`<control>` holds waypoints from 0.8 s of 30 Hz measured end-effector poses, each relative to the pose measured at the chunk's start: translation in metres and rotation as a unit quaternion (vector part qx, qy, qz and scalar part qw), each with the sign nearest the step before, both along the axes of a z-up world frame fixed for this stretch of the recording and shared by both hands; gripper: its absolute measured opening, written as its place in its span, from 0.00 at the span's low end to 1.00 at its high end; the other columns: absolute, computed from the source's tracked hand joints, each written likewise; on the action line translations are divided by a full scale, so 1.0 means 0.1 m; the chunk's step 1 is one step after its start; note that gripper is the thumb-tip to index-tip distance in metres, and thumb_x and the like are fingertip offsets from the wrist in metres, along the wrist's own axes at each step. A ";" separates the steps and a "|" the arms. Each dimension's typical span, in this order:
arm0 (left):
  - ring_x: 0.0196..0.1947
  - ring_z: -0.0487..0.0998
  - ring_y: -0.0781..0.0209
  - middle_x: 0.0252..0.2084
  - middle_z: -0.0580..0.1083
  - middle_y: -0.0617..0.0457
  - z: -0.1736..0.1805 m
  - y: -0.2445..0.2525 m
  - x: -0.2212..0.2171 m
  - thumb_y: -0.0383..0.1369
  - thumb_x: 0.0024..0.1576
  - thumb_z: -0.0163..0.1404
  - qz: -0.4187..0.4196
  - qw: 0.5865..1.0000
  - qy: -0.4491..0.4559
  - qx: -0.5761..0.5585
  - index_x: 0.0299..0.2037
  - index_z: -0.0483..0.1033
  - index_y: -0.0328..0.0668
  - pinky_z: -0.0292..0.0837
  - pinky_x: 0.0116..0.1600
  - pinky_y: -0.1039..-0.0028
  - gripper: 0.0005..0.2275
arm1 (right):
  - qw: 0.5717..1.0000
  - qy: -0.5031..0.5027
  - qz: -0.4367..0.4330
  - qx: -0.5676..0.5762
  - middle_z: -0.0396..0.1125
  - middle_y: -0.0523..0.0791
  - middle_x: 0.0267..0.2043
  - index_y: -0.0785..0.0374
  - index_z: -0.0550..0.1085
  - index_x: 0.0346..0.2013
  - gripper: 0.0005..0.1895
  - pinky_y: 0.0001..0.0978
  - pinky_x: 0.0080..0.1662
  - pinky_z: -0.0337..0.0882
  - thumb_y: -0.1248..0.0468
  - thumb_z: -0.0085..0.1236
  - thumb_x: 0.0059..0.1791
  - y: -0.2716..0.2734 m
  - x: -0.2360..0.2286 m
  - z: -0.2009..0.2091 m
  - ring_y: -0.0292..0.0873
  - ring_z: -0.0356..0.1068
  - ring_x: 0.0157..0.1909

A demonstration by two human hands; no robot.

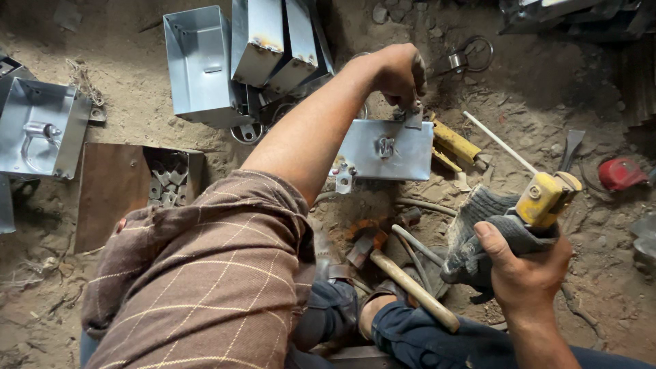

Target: The person sits on the ground and uses a welding torch to attach metal brackets and handles to small rectangular metal boxes. They repeatedly position the parts, weld them in place, and occasionally tap the welds with a hammer.

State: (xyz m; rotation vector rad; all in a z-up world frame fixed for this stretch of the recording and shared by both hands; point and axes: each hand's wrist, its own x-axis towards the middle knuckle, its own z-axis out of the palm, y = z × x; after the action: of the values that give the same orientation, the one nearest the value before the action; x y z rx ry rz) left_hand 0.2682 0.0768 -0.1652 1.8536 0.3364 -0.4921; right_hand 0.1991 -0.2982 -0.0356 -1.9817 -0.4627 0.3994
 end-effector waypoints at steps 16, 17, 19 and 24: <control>0.26 0.81 0.63 0.30 0.81 0.51 0.08 0.04 -0.09 0.25 0.40 0.66 -0.019 0.999 -0.019 0.041 0.40 0.83 0.39 0.79 0.33 0.70 0.15 | 0.998 -0.010 0.008 -0.062 0.77 0.44 0.39 0.65 0.76 0.45 0.23 0.31 0.47 0.74 0.58 0.72 0.41 0.24 -0.06 0.05 0.37 0.76 0.39; 0.26 0.81 0.64 0.31 0.81 0.51 0.10 0.04 -0.10 0.25 0.40 0.66 -0.021 0.999 -0.016 0.040 0.40 0.84 0.40 0.79 0.33 0.71 0.15 | 0.998 -0.011 0.013 -0.066 0.77 0.45 0.39 0.65 0.76 0.45 0.23 0.31 0.46 0.75 0.58 0.72 0.41 0.25 -0.07 0.07 0.37 0.76 0.38; 0.27 0.81 0.64 0.32 0.82 0.52 0.14 0.04 -0.11 0.25 0.41 0.65 -0.023 0.999 -0.012 0.039 0.41 0.84 0.40 0.79 0.33 0.71 0.15 | 0.997 -0.014 0.023 -0.073 0.77 0.45 0.38 0.65 0.77 0.44 0.22 0.31 0.45 0.75 0.58 0.72 0.40 0.29 -0.07 0.09 0.37 0.76 0.38; 0.31 0.84 0.65 0.36 0.82 0.53 0.18 0.00 -0.11 0.29 0.49 0.62 -0.015 0.999 0.030 -0.007 0.45 0.82 0.42 0.79 0.36 0.71 0.13 | 0.997 -0.004 0.030 -0.069 0.78 0.45 0.38 0.64 0.76 0.45 0.23 0.31 0.45 0.76 0.57 0.72 0.40 0.33 -0.12 0.11 0.37 0.77 0.38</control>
State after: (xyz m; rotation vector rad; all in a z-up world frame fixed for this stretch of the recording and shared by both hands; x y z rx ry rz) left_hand 0.2570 0.0770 -0.1467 1.8354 0.3452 -0.5687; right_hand 0.1876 -0.2650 -0.0244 -2.1082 -0.5126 0.4718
